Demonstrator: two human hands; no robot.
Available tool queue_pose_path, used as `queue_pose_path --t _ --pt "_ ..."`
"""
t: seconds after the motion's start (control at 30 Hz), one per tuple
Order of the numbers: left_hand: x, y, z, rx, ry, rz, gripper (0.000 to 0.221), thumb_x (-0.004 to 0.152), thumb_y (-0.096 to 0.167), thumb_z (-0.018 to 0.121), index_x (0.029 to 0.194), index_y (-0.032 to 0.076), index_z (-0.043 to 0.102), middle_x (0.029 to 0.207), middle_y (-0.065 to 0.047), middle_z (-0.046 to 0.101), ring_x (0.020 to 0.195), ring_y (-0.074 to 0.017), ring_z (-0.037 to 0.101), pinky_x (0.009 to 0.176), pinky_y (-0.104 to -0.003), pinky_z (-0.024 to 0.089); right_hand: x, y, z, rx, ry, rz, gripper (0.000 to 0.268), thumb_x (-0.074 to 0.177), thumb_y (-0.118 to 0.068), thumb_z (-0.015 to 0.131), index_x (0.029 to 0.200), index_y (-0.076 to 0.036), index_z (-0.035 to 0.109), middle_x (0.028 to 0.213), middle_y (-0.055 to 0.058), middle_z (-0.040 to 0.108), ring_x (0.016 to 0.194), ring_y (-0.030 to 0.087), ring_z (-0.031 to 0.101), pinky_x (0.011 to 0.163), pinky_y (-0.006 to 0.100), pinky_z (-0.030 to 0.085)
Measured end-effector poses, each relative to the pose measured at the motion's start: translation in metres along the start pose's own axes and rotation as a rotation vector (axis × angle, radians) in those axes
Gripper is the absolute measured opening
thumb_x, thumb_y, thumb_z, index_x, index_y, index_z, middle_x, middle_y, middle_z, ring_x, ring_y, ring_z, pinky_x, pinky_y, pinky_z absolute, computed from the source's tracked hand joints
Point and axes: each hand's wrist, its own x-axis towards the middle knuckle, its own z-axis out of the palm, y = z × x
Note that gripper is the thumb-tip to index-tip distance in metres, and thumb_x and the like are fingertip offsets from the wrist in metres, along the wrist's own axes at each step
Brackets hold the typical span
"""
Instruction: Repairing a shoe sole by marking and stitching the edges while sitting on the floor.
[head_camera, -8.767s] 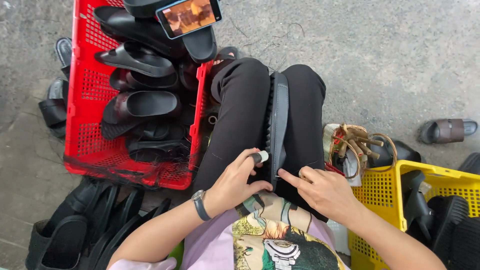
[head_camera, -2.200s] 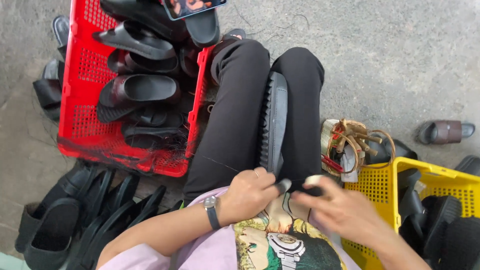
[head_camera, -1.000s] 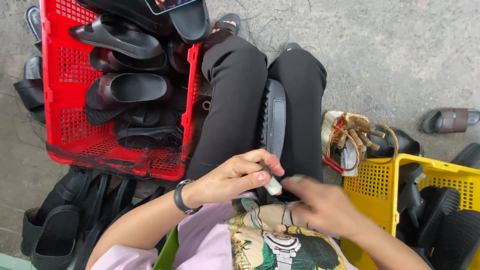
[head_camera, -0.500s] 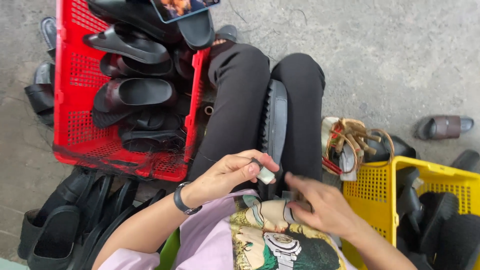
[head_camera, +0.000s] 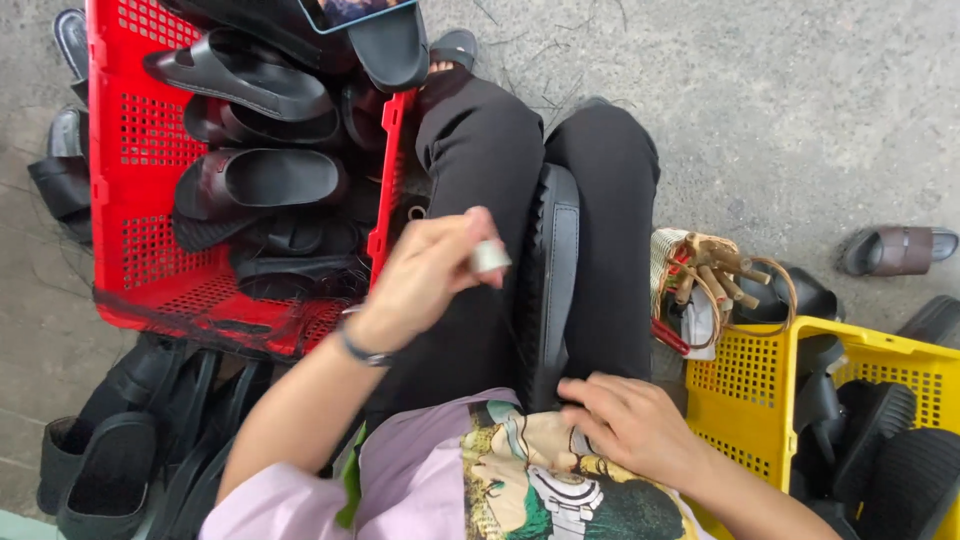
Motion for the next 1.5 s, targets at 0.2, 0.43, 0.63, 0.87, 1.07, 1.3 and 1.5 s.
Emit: queue_pose_path --t 0.2,0.43,0.63,0.87,1.07,1.3,1.5 --pt "-0.058 0.004 -0.002 1.043 0.25 0.575 0.042 0.081 -0.007 0.047 0.123 -0.005 0.042 0.123 -0.016 0.045 0.115 -0.0284 0.045 0.112 -0.033 0.028 -0.01 -0.01 -0.007 -0.573 -0.072 -0.032 0.046 0.085 -0.006 0.049 0.129 -0.018 0.054 0.091 0.002 0.049 0.062 0.014 0.054 0.043 0.027 0.046" --pt "-0.086 -0.08 0.008 1.125 -0.227 0.491 0.057 0.075 0.022 0.081 0.102 -0.013 0.047 0.133 -0.027 0.04 0.123 -0.0426 0.047 0.095 -0.044 0.049 -0.001 -0.023 -0.016 -0.725 -0.088 -0.076 0.049 0.083 -0.006 0.055 0.129 -0.024 0.056 0.09 0.0 0.052 0.057 0.015 0.05 0.045 0.026 0.044" --pt "-0.077 -0.103 0.009 1.102 -0.129 0.653 0.066 0.068 0.022 0.086 0.114 -0.012 0.052 0.122 -0.022 0.05 0.113 -0.0381 0.055 0.096 -0.042 0.05 0.001 -0.018 0.013 -0.773 -0.047 -0.132 0.034 0.082 -0.005 0.052 0.115 -0.007 0.057 0.089 0.007 0.055 0.062 0.018 0.053 0.047 0.028 0.046" --pt "-0.101 -0.068 0.015 0.839 -0.167 0.405 0.043 0.074 0.011 0.081 0.061 0.004 0.041 0.096 -0.008 0.052 0.069 -0.0148 0.052 0.06 -0.026 0.043 -0.018 -0.005 0.032 -0.503 0.038 0.09 0.034 0.088 -0.021 0.064 0.117 -0.006 0.054 0.104 0.007 0.06 0.074 0.024 0.065 0.056 0.035 0.054" --pt "-0.099 -0.09 0.009 0.319 -0.188 0.07 0.012 0.09 0.0 0.058 0.101 0.002 0.06 0.096 -0.007 0.061 0.067 -0.0137 0.064 0.063 -0.024 0.058 -0.026 0.009 0.047 -0.242 0.173 0.259 0.026 0.085 -0.024 0.064 0.104 -0.006 0.062 0.104 0.008 0.07 0.092 0.023 0.069 0.078 0.034 0.055" --pt "-0.097 -0.067 0.015 0.71 -0.027 -0.074 0.02 0.089 0.022 0.065 0.09 0.009 0.049 0.073 0.002 0.062 0.058 -0.0053 0.054 0.054 -0.024 0.046 -0.014 -0.005 0.03 -0.284 0.301 0.086 0.029 0.084 -0.019 0.069 0.109 -0.005 0.063 0.098 0.01 0.069 0.086 0.022 0.068 0.073 0.033 0.057" --pt "-0.112 -0.057 0.01 1.297 -0.345 -0.046 0.033 0.081 0.032 0.071 0.065 0.011 0.051 0.063 0.002 0.055 0.063 -0.0214 0.058 0.054 -0.037 0.041 -0.004 -0.017 0.022 -0.433 -0.019 0.035 0.021 0.088 -0.017 0.062 0.103 -0.003 0.058 0.095 0.007 0.056 0.067 0.023 0.063 0.055 0.033 0.052"
